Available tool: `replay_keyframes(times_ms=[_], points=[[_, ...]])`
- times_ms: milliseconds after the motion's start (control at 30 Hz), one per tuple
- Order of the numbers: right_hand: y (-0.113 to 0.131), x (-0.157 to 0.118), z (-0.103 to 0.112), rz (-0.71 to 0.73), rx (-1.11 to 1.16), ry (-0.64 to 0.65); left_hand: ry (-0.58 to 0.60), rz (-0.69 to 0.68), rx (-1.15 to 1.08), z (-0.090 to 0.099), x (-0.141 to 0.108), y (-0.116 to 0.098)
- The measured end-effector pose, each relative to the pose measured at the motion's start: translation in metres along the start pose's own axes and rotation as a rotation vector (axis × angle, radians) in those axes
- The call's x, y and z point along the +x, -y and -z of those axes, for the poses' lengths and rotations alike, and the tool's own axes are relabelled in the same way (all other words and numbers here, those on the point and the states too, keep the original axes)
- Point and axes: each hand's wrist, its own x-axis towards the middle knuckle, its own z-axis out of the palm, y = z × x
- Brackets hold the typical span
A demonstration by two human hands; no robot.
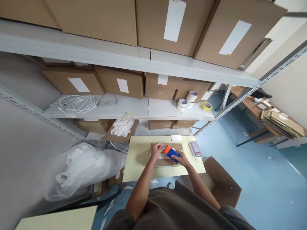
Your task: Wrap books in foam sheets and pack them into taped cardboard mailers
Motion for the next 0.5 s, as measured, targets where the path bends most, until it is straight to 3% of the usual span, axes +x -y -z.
replay_keyframes(times_ms=[233,333,500], points=[[0.025,0.011,0.055,0.043,-0.149,0.117,-0.233,0.072,0.036,0.009,-0.014,-0.005],[0.022,0.008,0.079,0.056,-0.247,0.118,-0.441,0.145,0.054,0.033,-0.013,0.002],[0.004,0.008,0.098,0.017,-0.271,0.140,-0.473,0.158,0.102,0.071,-0.021,0.030]])
